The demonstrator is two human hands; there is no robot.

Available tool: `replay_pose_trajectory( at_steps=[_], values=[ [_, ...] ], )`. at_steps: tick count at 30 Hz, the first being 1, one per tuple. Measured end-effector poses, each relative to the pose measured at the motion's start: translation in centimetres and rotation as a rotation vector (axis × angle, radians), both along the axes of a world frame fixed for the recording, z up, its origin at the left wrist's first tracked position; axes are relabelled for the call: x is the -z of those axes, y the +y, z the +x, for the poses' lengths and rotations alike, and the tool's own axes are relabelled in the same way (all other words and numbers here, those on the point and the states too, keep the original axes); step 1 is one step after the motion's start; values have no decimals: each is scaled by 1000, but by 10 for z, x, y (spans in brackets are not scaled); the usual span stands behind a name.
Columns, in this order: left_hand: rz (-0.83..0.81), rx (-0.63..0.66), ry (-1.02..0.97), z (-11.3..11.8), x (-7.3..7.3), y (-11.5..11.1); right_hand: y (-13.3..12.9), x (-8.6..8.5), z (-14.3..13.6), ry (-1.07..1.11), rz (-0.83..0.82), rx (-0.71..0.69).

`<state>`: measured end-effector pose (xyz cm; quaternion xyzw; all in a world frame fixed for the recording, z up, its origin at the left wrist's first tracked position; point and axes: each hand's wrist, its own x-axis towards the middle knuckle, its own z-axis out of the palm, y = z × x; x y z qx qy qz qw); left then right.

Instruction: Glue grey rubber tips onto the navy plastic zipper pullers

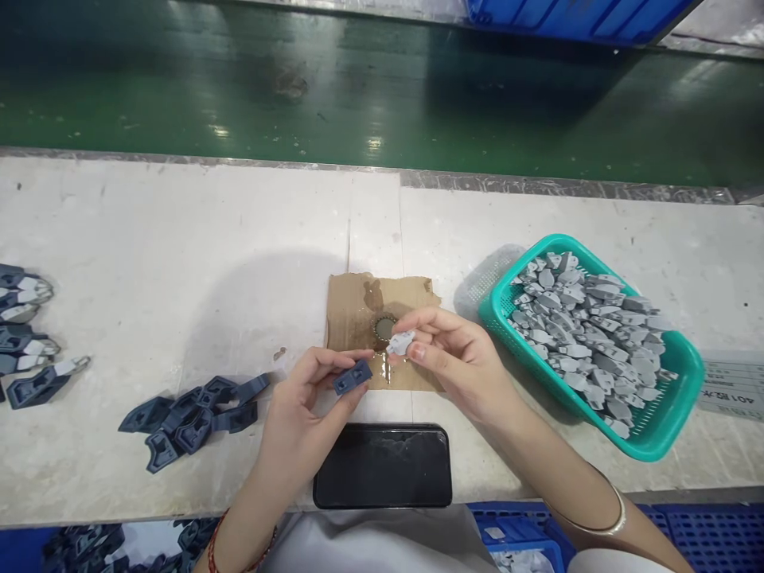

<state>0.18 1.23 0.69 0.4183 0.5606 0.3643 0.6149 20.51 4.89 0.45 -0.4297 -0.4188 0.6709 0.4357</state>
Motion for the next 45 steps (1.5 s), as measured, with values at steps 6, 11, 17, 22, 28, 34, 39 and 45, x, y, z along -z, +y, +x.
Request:
replay_pose_trajectory(
  at_steps=[6, 11, 17, 22, 28, 34, 39, 45],
  values=[
    [64, 166, 8, -5, -2, 3, -5, -6, -3, -46, -21, -23],
    [161, 301, 38, -7, 0, 1, -9, -7, -5, -133, 71, -4],
    [180, 351, 55, -5, 1, 1, -9, -7, -7, -140, 132, -73],
    [150, 333, 40, -5, 1, 1, -9, -9, -8, -192, 154, -105],
    [141, 329, 40, -5, 3, 0, -10, -5, -7, -296, 221, -123],
    [92, 326, 57, -4, 5, -2, -9, -8, -5, -383, 346, -136],
    [236, 381, 168, -7, 4, -3, -9, -16, -1, -427, 369, -197],
    [214, 423, 133, -8, -1, -2, -11, -18, 4, -466, 346, -241]
  ],
)
